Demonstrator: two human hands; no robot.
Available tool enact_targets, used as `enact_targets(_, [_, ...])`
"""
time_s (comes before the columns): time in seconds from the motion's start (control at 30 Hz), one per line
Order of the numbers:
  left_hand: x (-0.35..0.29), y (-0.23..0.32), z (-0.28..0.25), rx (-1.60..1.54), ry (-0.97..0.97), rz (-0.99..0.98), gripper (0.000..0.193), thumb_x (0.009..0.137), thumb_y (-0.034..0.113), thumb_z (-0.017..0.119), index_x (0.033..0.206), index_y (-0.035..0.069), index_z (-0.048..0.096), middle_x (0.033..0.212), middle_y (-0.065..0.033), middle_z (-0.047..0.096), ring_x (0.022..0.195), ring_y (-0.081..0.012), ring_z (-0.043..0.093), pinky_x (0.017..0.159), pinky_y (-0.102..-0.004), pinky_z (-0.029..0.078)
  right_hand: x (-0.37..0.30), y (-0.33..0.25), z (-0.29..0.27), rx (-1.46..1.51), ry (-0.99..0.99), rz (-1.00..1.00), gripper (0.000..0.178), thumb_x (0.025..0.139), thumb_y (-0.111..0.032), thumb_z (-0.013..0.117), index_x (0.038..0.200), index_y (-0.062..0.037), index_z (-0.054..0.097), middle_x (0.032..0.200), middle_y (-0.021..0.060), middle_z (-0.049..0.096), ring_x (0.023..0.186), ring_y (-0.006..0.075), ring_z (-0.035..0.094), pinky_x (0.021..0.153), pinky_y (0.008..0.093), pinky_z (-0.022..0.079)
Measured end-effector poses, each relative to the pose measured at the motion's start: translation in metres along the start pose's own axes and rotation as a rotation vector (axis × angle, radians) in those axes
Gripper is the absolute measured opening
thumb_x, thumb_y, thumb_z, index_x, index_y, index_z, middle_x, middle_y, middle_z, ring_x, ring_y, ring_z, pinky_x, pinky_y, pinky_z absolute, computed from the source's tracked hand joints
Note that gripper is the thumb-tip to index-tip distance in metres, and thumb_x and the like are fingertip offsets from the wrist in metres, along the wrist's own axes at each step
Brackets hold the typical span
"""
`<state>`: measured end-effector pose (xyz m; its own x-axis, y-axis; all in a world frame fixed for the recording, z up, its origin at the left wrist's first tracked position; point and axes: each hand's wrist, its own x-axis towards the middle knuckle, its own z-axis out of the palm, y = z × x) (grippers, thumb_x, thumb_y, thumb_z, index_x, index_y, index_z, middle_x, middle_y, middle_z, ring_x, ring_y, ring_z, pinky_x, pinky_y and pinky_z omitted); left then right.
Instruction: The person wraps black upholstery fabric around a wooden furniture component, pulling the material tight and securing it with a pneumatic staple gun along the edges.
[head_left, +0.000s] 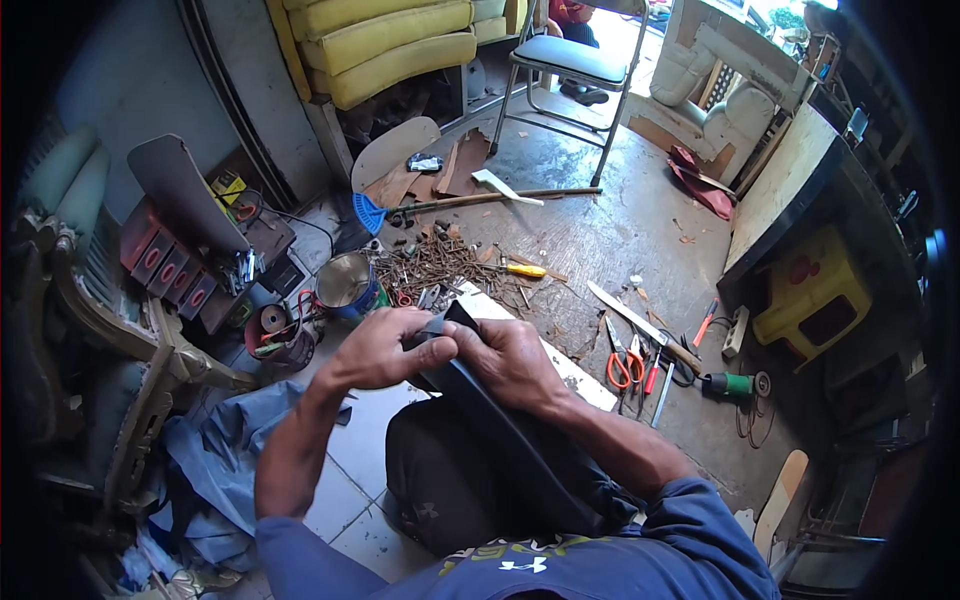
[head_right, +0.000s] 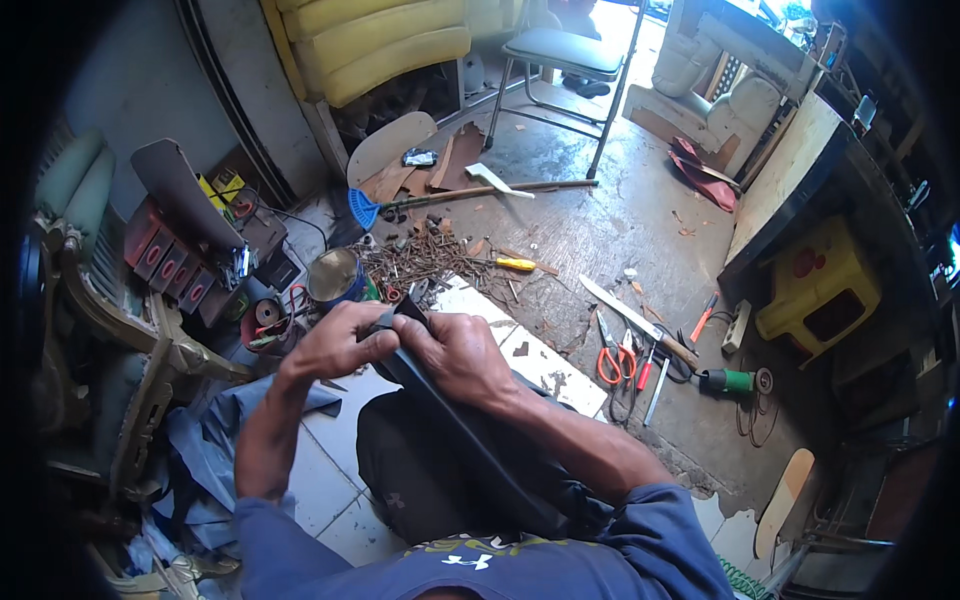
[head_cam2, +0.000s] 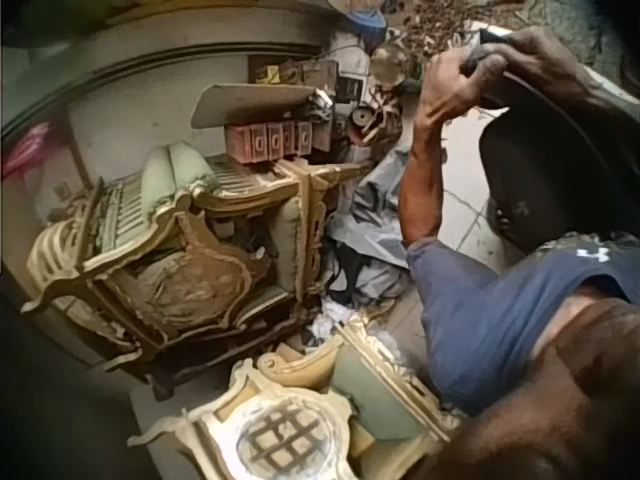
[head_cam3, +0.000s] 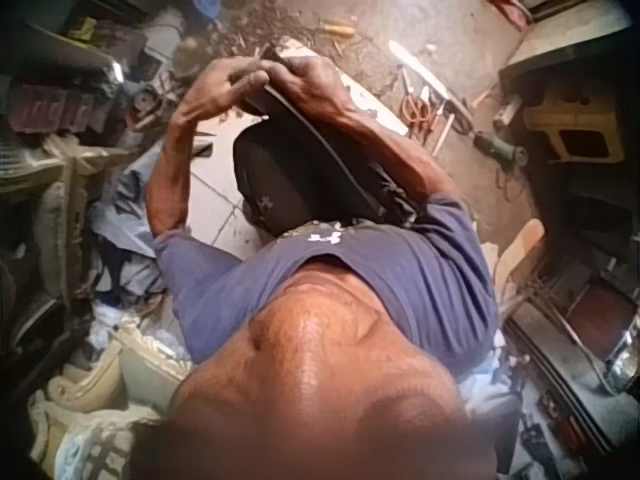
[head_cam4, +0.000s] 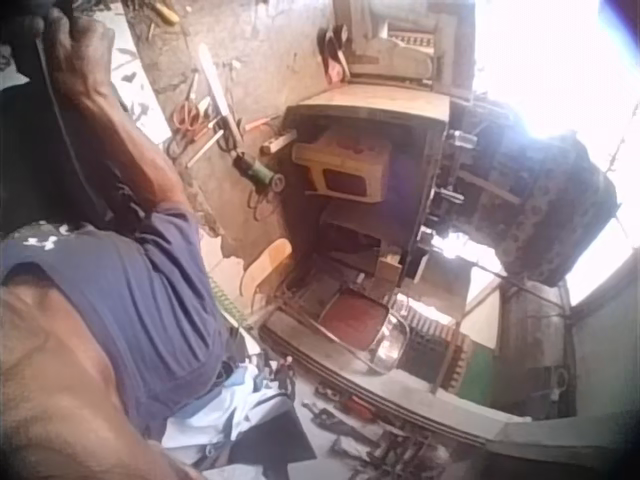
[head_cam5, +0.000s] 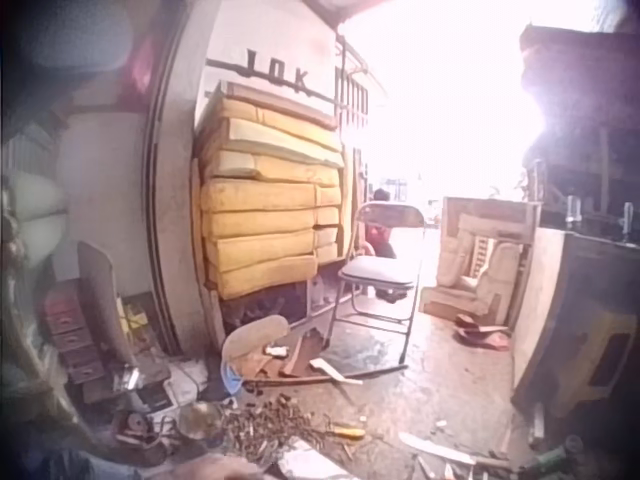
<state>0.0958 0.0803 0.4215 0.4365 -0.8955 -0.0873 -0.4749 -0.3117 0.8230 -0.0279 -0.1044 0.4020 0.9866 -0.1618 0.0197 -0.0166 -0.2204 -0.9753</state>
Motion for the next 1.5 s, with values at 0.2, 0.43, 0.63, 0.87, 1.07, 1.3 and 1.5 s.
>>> enact_targets(0.2, [0.060,0.007,-0.024,-0.056,-0.700,-0.239,0.089,0.091,0.068,0.066,0.148,0.001,0.056,0.141,-0.0164,0.064,0.133,-0.0261,0.056,0.116,-0.0369,0.039,0.020,0.019,-0.016,-0.258,-0.012,-0.256,0.049,0.103,-0.041,0.065,0.076,0.0000,0.068,0.060,0.0186,0.062,0.053,0.0281,0.065,0.054,0.0422,0.049])
enact_targets(0.43, [0.077,-0.008,-0.024,-0.115,-0.994,-0.348,0.090,0.091,0.074,0.066,0.144,0.003,0.058,0.130,-0.0109,0.066,0.124,-0.0213,0.058,0.107,-0.0356,0.043,0.029,0.032,-0.014,-0.131,-0.077,-0.541,0.045,0.103,-0.025,0.067,0.067,0.0009,0.060,0.052,0.0115,0.051,0.046,0.0135,0.047,0.046,0.0374,0.039])
enact_targets(0.63, [0.063,-0.001,-0.014,-0.135,-0.914,-0.500,0.085,0.083,0.085,0.066,0.116,0.007,0.073,0.113,-0.0070,0.069,0.110,-0.0189,0.061,0.096,-0.0352,0.048,0.026,0.027,-0.014,0.057,-0.213,-0.368,0.049,0.108,-0.029,0.061,0.069,0.0014,0.066,0.052,0.0041,0.052,0.049,0.0066,0.044,0.045,0.0351,0.037])
enact_targets(0.87, [0.047,0.015,-0.001,-0.363,-0.836,-0.335,0.047,0.098,0.044,0.076,0.112,0.000,0.076,0.103,-0.0078,0.072,0.105,-0.0152,0.065,0.094,-0.0328,0.051,0.030,0.000,-0.031,-0.130,-0.353,-0.411,0.057,0.105,-0.036,0.061,0.062,0.0005,0.064,0.047,0.0143,0.049,0.040,0.0290,0.048,0.046,0.0443,0.042])
enact_targets(1.07, [0.043,0.018,0.011,-0.451,-0.928,-0.097,0.044,0.104,0.040,0.062,0.123,0.001,0.065,0.103,-0.0067,0.064,0.098,-0.0139,0.056,0.087,-0.0352,0.045,-0.039,-0.010,-0.066,0.035,-0.267,-0.106,0.045,0.101,-0.044,0.068,0.115,-0.0015,0.065,0.081,0.0143,0.065,0.075,0.0238,0.067,0.068,0.0405,0.053])
enact_targets(1.3, [0.002,0.036,-0.006,-0.690,-0.674,-0.139,0.064,0.100,0.031,0.060,0.154,-0.001,0.048,0.141,-0.0170,0.064,0.139,-0.0236,0.052,0.120,-0.0394,0.034,-0.142,-0.018,-0.080,-0.474,-0.376,-0.020,0.061,0.091,-0.039,0.079,0.140,-0.0094,0.058,0.106,0.0147,0.073,0.096,0.0351,0.073,0.081,0.0445,0.059])
enact_targets(1.5, [-0.059,0.062,-0.027,-0.888,-0.317,-0.049,0.035,0.095,0.021,0.058,0.113,-0.007,0.069,0.123,-0.0265,0.068,0.125,-0.0335,0.063,0.114,-0.0467,0.042,-0.102,-0.022,-0.083,-0.410,-0.210,-0.349,0.036,0.094,-0.030,0.076,0.122,-0.0095,0.067,0.091,0.0112,0.076,0.073,0.0304,0.075,0.064,0.0411,0.058])
